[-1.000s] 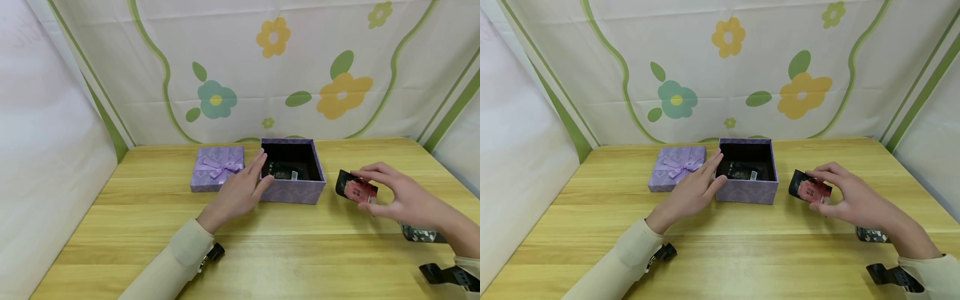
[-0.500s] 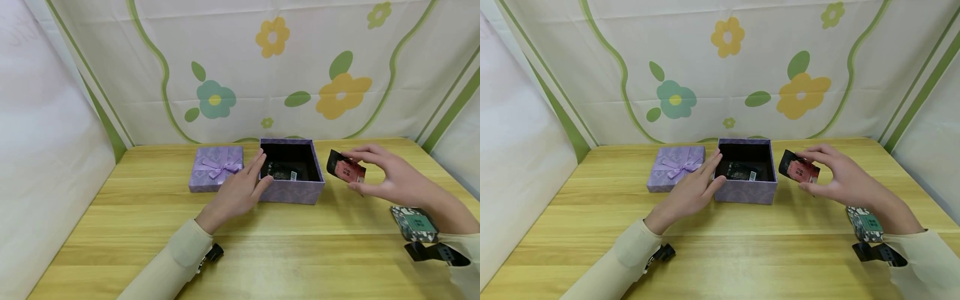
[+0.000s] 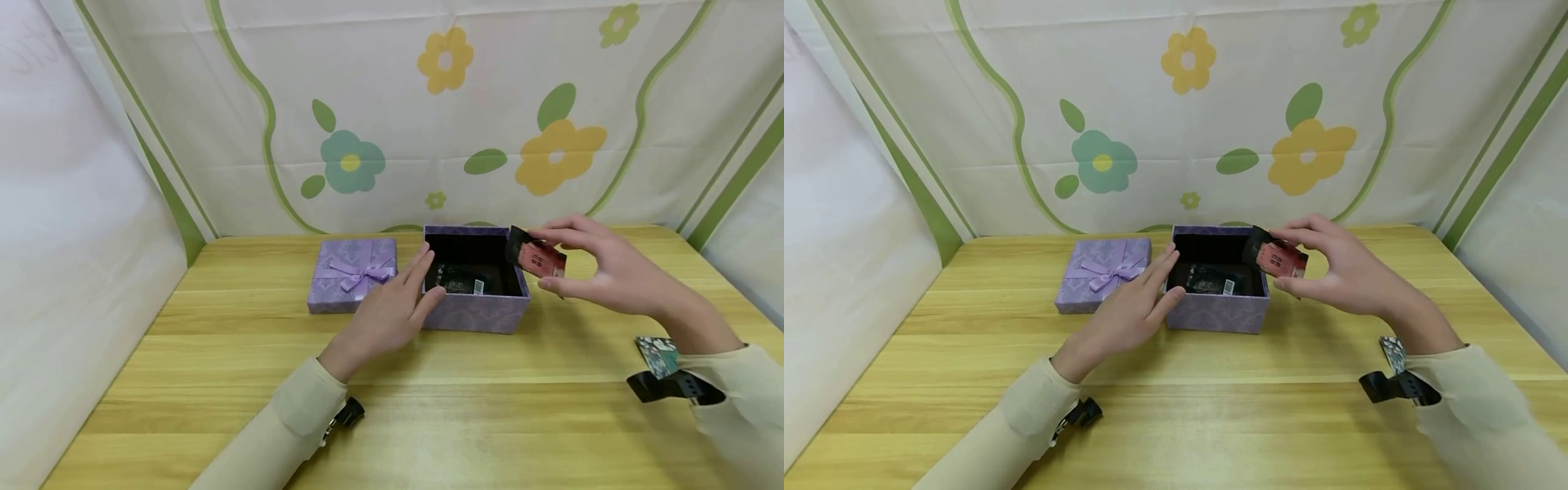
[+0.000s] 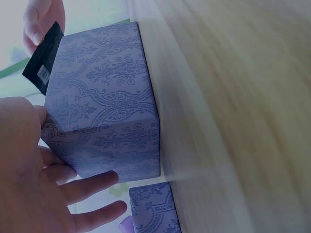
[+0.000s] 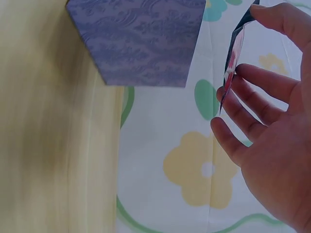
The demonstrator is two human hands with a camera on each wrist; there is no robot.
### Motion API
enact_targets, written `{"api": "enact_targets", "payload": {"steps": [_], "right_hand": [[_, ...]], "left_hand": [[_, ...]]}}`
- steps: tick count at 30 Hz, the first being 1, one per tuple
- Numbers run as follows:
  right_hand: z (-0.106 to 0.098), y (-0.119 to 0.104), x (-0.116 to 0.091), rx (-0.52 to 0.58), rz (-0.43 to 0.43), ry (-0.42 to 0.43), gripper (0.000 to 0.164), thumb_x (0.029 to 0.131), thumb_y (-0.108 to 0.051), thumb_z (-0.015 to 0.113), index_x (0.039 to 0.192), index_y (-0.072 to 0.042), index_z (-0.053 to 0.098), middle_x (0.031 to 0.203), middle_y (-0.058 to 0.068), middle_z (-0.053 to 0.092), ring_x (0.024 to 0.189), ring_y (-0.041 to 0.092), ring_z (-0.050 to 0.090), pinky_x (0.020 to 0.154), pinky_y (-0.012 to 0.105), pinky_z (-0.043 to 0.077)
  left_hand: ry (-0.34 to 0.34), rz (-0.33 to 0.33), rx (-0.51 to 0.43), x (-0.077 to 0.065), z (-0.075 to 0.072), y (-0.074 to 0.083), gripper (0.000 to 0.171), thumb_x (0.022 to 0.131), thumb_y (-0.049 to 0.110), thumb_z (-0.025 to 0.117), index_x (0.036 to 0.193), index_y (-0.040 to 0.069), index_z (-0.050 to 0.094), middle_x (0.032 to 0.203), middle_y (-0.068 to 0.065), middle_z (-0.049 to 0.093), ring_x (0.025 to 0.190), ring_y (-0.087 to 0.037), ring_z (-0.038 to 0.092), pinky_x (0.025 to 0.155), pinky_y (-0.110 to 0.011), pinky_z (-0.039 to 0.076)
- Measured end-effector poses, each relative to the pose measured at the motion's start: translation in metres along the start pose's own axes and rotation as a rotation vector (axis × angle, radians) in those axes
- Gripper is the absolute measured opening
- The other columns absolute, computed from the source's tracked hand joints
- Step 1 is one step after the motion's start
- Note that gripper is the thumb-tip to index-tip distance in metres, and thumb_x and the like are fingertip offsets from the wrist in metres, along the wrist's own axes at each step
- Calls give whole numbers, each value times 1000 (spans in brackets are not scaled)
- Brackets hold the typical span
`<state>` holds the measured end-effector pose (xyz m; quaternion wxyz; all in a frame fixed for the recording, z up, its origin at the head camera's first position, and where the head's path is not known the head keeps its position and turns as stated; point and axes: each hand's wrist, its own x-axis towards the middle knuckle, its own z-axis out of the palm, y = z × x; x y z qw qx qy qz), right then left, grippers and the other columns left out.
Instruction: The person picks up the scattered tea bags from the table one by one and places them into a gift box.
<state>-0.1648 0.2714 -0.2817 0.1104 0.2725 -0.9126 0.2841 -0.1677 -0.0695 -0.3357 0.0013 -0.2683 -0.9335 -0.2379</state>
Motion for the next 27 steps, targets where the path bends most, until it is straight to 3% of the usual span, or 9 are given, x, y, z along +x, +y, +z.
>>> {"api": "enact_targets", "payload": {"steps": [3, 8, 15, 19, 22, 27], "right_hand": [[3, -4, 8, 10, -2, -10, 66, 85, -14, 90, 146, -25, 66, 140, -8, 60, 121, 1, 50, 97, 10, 32], [8, -10, 21, 47, 36, -40, 66, 87, -17, 89, 149, -23, 64, 144, -2, 58, 124, 6, 49, 99, 17, 35], [19, -16, 39, 80, 38, -52, 63, 89, -20, 87, 148, -21, 65, 145, -1, 59, 128, 13, 52, 102, 25, 37], [25, -17, 46, 99, 29, -57, 61, 90, -21, 86, 147, -19, 65, 145, 1, 59, 133, 19, 53, 107, 36, 40], [31, -17, 51, 115, 31, -62, 61, 90, -22, 86, 147, -17, 65, 146, 3, 59, 134, 24, 53, 110, 49, 40], [41, -17, 57, 137, 36, -59, 61, 91, -22, 85, 148, -16, 65, 146, 5, 58, 136, 27, 52, 111, 57, 41]], "left_hand": [[-1, 1, -2, 0, 0, 0, 71, 115, 56, 30, 173, 17, 15, 181, 6, 9, 79, -23, 73, 63, -34, 49], [6, 5, -6, 1, 1, -1, 72, 114, 57, 29, 173, 16, 16, 180, 6, 9, 92, -26, 76, 73, -38, 55], [2, -10, -8, 1, 0, 1, 70, 115, 53, 32, 173, 16, 16, 181, 6, 9, 67, -17, 67, 71, -38, 54], [6, -9, -18, 1, 0, 1, 70, 115, 53, 33, 173, 16, 17, 181, 5, 10, 90, -28, 76, 87, -45, 59], [1, -7, -14, 2, 0, 1, 72, 114, 57, 30, 173, 18, 16, 181, 5, 9, 112, -32, 75, 102, -49, 57], [-5, -4, -6, 2, -1, 0, 73, 114, 60, 26, 173, 19, 14, 181, 6, 8, 126, -33, 70, 107, -50, 55]]}}
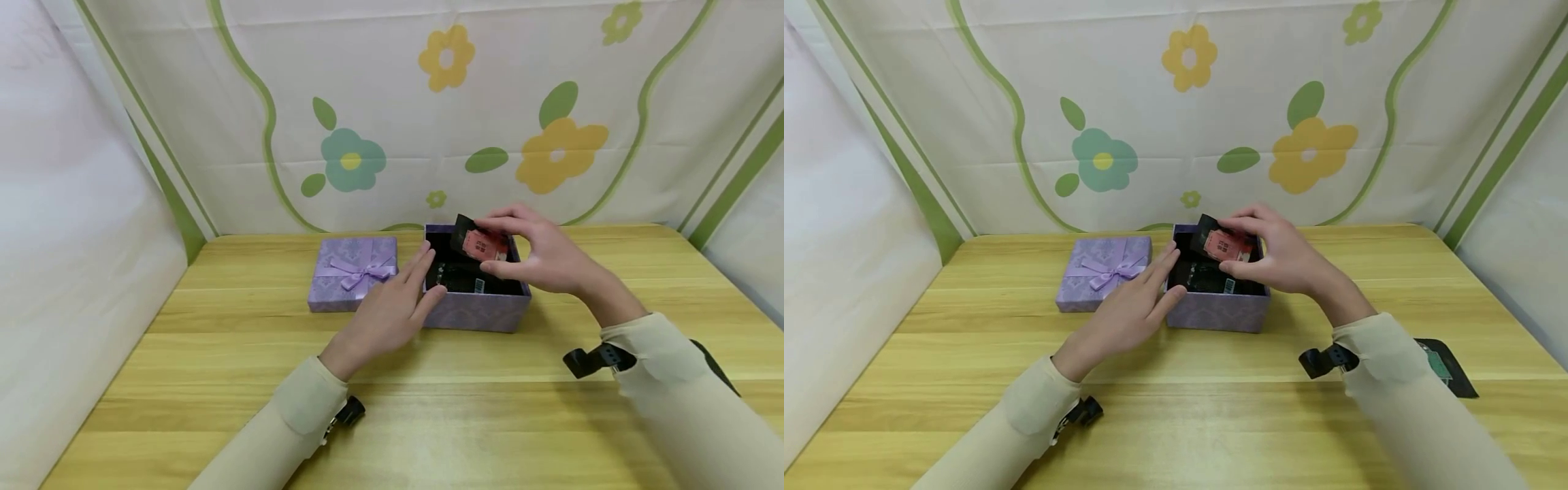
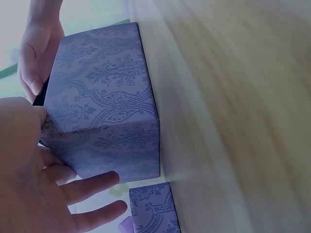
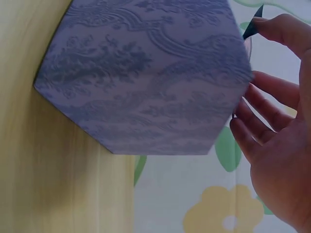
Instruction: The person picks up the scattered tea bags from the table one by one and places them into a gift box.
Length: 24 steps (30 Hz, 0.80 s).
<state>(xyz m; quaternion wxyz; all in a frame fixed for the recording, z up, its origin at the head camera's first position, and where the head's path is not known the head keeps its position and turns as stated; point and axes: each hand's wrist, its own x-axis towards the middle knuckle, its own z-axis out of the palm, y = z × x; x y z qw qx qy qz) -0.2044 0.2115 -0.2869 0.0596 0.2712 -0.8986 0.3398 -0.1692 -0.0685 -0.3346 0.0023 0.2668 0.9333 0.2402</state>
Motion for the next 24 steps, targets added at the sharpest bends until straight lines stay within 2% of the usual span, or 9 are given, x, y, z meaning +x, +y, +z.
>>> {"api": "enact_targets", "payload": {"steps": [5, 9, 13, 20, 24], "right_hand": [[7, 3, 2, 27, 25, -8, 60, 91, -22, 85, 148, -15, 65, 145, 4, 57, 130, 23, 53, 105, 52, 44], [11, 6, 3, 15, 45, -25, 60, 92, -24, 84, 148, -14, 64, 145, 5, 57, 126, 22, 55, 101, 48, 45], [14, 9, 4, -26, 22, -38, 62, 92, -25, 83, 148, -9, 63, 145, 9, 57, 126, 27, 57, 100, 50, 47], [22, 9, 8, -117, -21, -96, 64, 92, -25, 83, 148, -2, 61, 145, 16, 55, 126, 36, 59, 99, 54, 52], [25, 9, 10, -161, -14, -139, 63, 93, -24, 81, 148, 0, 60, 146, 18, 55, 130, 39, 57, 101, 55, 51]], "left_hand": [[2, -1, 3, 0, 0, 1, 73, 114, 59, 27, 173, 18, 15, 181, 5, 9, 126, -32, 70, 106, -49, 55], [2, 2, 6, 0, 0, 2, 72, 114, 58, 26, 173, 18, 15, 181, 5, 9, 111, -29, 75, 100, -47, 58], [1, 3, 10, 0, 0, 3, 72, 114, 58, 26, 173, 18, 14, 181, 6, 9, 99, -26, 76, 93, -45, 59], [3, 5, 13, 0, -2, 3, 71, 115, 56, 29, 173, 17, 16, 181, 3, 11, 105, -30, 75, 93, -47, 59], [3, 8, 12, 0, -1, 3, 71, 115, 55, 29, 173, 16, 16, 181, 3, 12, 101, -29, 75, 90, -47, 59]]}}
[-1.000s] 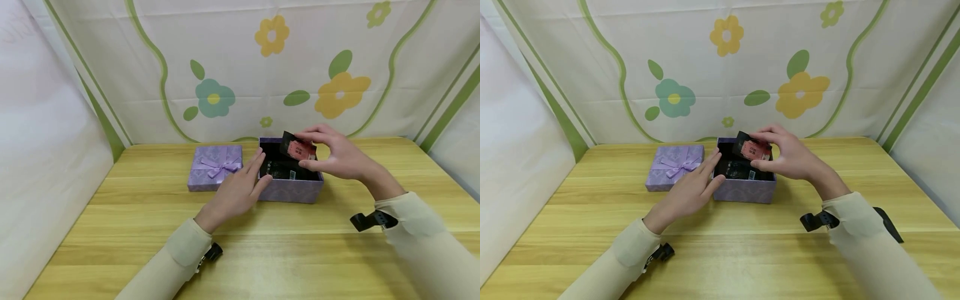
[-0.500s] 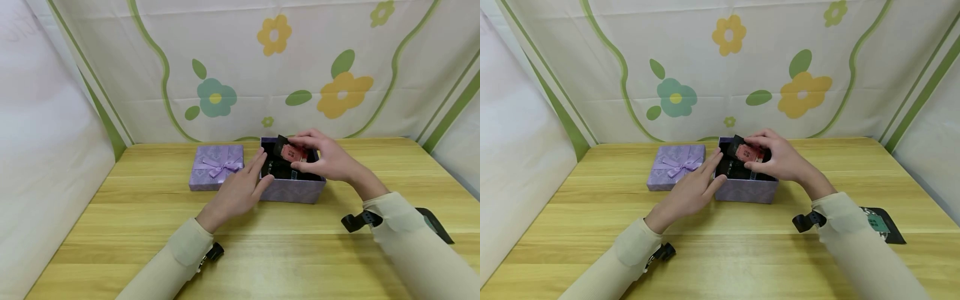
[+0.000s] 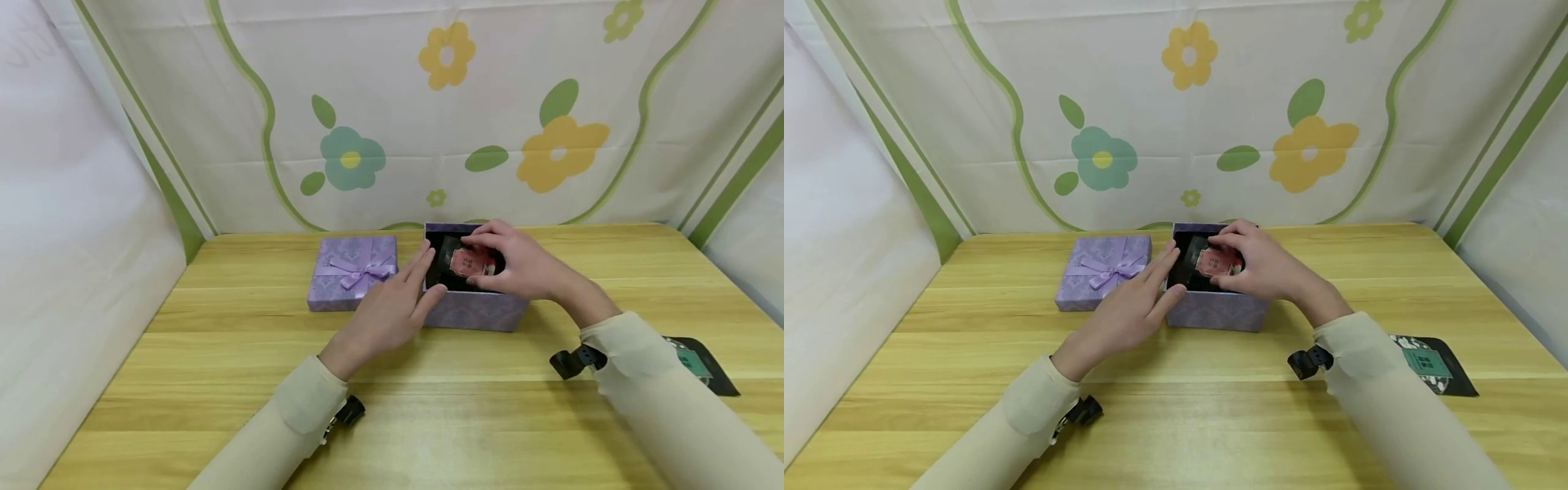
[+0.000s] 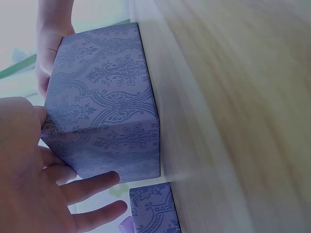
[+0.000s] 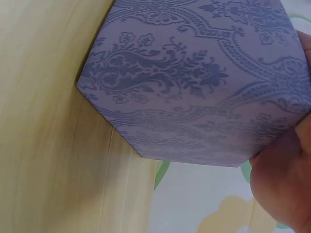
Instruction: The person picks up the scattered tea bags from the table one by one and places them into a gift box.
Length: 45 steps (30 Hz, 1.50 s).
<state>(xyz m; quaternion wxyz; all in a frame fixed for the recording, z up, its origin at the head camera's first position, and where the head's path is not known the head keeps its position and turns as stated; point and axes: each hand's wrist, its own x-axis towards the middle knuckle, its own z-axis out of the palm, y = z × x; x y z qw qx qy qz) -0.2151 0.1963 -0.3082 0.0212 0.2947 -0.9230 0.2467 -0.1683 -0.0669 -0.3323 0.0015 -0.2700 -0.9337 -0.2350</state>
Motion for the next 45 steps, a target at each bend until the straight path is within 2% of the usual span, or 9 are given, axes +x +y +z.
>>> {"api": "enact_targets", "payload": {"steps": [9, 17, 21, 27, 34, 42, 45], "right_hand": [[1, -6, 1, -72, 27, -59, 61, 96, -25, 79, 148, 2, 60, 145, 20, 56, 129, 40, 59, 102, 56, 51], [3, -9, 5, -133, 46, -91, 59, 95, -27, 79, 145, 0, 63, 144, 19, 58, 130, 39, 59, 107, 60, 45], [4, -9, 6, -151, 55, -100, 58, 95, -28, 80, 145, -2, 64, 145, 19, 58, 132, 40, 58, 109, 64, 41], [5, -8, 6, -163, 60, -105, 58, 95, -29, 80, 146, -5, 64, 146, 19, 58, 133, 39, 58, 107, 64, 39], [6, -8, 6, -181, 45, -100, 58, 94, -29, 81, 144, -5, 66, 145, 18, 60, 132, 39, 59, 105, 65, 39], [5, -7, 5, -125, 45, -89, 56, 95, -27, 79, 146, -6, 65, 149, 18, 58, 140, 41, 54, 112, 71, 33], [4, -5, 2, -71, 31, -69, 51, 98, -24, 76, 144, -5, 65, 148, 18, 58, 139, 41, 54, 114, 68, 36]], "left_hand": [[-6, 7, -1, 0, 1, 0, 70, 115, 52, 32, 172, 15, 17, 181, 2, 12, 106, -30, 74, 92, -48, 59], [3, -7, 1, -2, 1, 0, 69, 115, 52, 32, 172, 16, 17, 181, 5, 10, 95, -27, 74, 89, -47, 59], [5, -1, 2, -2, 1, -1, 71, 115, 55, 29, 172, 16, 18, 181, 4, 11, 103, -29, 74, 91, -48, 59], [2, -2, -5, -1, 0, 0, 70, 115, 54, 31, 172, 16, 18, 181, 3, 12, 126, -33, 69, 98, -51, 57], [1, -5, -9, -1, 1, 0, 70, 115, 53, 33, 172, 16, 18, 181, 4, 11, 118, -32, 72, 97, -50, 58], [-7, -1, 3, -2, 0, 0, 72, 114, 58, 26, 173, 17, 15, 181, 5, 9, 113, -31, 74, 93, -48, 59], [-8, 0, 2, -2, 0, 0, 72, 114, 58, 26, 173, 17, 15, 181, 5, 8, 113, -30, 74, 93, -48, 59]]}}
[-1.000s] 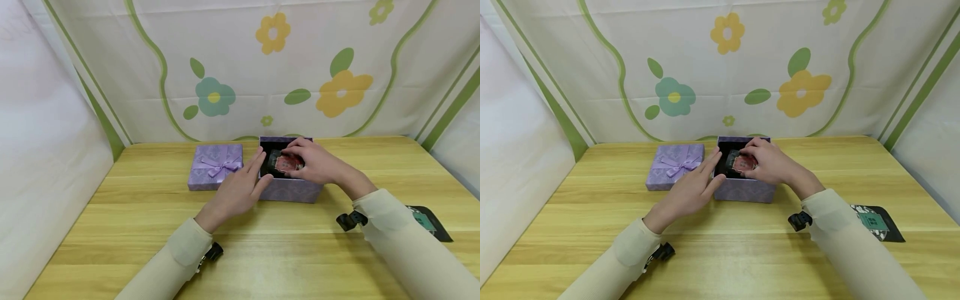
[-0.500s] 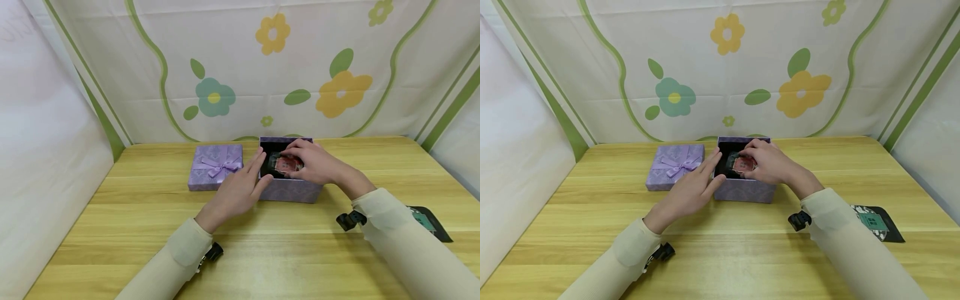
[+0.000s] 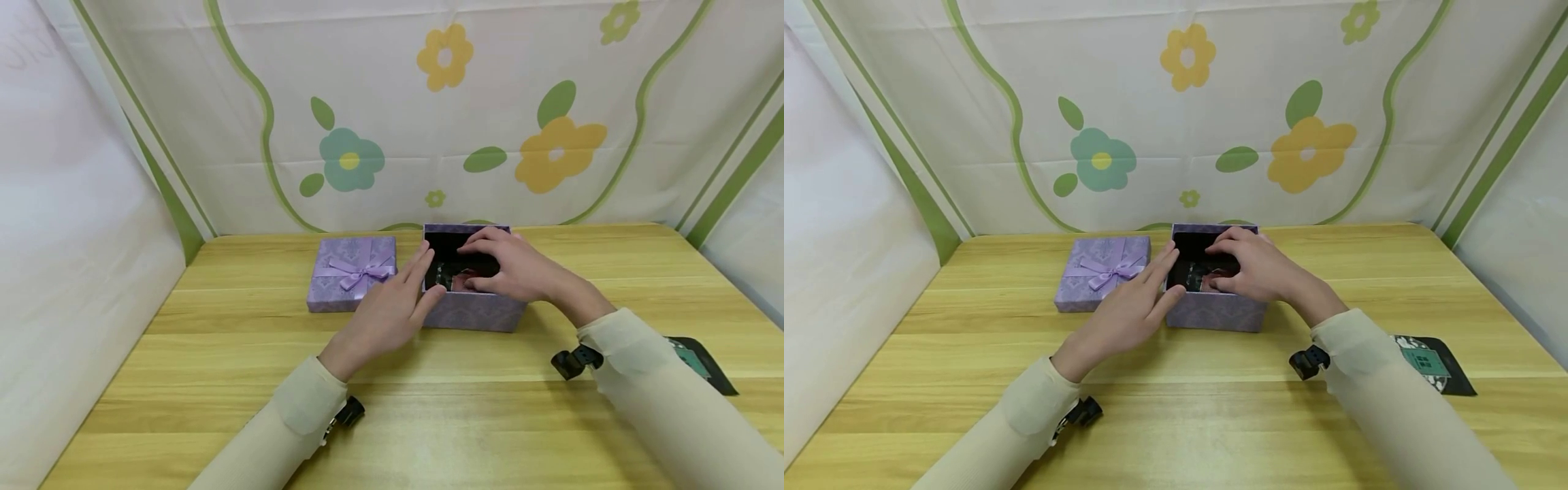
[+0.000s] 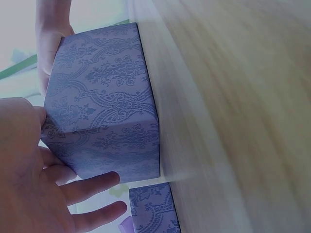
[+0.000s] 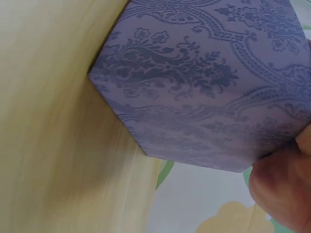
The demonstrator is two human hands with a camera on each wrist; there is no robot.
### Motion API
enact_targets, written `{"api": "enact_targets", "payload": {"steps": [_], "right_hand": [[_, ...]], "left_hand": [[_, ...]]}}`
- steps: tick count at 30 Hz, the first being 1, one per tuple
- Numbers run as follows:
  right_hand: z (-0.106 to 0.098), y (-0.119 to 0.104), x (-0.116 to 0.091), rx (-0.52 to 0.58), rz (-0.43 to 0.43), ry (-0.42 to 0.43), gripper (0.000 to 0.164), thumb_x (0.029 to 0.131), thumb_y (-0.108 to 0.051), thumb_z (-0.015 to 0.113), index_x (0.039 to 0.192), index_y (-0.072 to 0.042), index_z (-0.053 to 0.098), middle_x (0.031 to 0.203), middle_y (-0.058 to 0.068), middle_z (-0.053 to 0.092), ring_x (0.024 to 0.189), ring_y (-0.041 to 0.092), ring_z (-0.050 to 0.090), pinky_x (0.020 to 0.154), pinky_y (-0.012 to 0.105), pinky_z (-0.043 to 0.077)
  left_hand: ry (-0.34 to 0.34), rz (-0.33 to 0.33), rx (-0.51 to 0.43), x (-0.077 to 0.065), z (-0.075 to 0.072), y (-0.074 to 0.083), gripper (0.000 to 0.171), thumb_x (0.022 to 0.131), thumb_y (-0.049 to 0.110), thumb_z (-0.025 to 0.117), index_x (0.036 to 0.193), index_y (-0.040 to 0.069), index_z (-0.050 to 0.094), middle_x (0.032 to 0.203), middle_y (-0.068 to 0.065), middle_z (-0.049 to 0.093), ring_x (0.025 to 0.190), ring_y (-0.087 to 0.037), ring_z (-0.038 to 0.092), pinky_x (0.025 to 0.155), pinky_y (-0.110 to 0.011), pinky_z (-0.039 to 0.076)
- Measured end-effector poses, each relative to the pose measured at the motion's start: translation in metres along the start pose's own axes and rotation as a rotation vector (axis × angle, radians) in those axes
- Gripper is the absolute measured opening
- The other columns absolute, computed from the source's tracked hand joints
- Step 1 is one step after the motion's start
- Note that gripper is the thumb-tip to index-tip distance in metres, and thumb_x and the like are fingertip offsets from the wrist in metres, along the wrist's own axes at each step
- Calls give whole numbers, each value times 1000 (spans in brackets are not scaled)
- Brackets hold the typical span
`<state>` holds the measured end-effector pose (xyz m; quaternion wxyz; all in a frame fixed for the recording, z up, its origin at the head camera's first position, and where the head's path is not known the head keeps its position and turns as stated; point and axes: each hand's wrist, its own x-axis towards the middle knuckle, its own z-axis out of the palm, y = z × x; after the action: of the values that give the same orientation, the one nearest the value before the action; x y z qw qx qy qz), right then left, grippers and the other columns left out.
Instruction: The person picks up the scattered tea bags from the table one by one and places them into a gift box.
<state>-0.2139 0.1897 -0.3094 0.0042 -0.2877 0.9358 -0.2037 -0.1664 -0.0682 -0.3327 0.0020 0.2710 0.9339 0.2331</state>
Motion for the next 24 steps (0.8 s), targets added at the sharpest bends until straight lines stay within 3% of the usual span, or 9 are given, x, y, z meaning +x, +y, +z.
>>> {"api": "enact_targets", "payload": {"steps": [5, 13, 15, 20, 24], "right_hand": [[-2, 4, -7, 86, -13, 64, 46, 101, -22, 73, 143, -6, 65, 146, 16, 59, 137, 40, 55, 113, 63, 44], [-14, 5, -34, 148, 15, 197, 50, 97, -30, 80, 143, -14, 66, 144, 6, 62, 134, 33, 58, 109, 60, 46], [-19, 7, -43, 141, 26, 220, 50, 97, -29, 80, 143, -16, 66, 144, 3, 62, 133, 29, 59, 108, 52, 47], [-27, 18, -63, 120, 30, 275, 51, 95, -24, 83, 143, -20, 67, 141, -1, 66, 126, 14, 59, 102, 17, 42], [-30, 28, -79, 107, 24, 312, 54, 92, -19, 85, 143, -25, 67, 140, 1, 68, 123, -1, 56, 98, 7, 37]], "left_hand": [[-5, -2, -5, 0, -1, 0, 73, 114, 59, 25, 173, 17, 14, 181, 5, 8, 109, -29, 75, 90, -46, 59], [0, 2, -11, 1, -1, 1, 73, 114, 58, 26, 173, 16, 15, 181, 3, 9, 126, -32, 69, 96, -48, 58], [2, 4, -11, 1, -1, 1, 72, 115, 57, 28, 173, 16, 15, 181, 3, 10, 123, -31, 71, 87, -46, 59], [7, 10, -6, 1, 1, 0, 71, 115, 55, 30, 173, 16, 15, 181, 2, 11, 114, -29, 74, 74, -39, 56], [10, 12, -2, 0, 1, 0, 71, 115, 56, 28, 173, 17, 14, 181, 1, 12, 114, -29, 74, 75, -37, 55]]}}
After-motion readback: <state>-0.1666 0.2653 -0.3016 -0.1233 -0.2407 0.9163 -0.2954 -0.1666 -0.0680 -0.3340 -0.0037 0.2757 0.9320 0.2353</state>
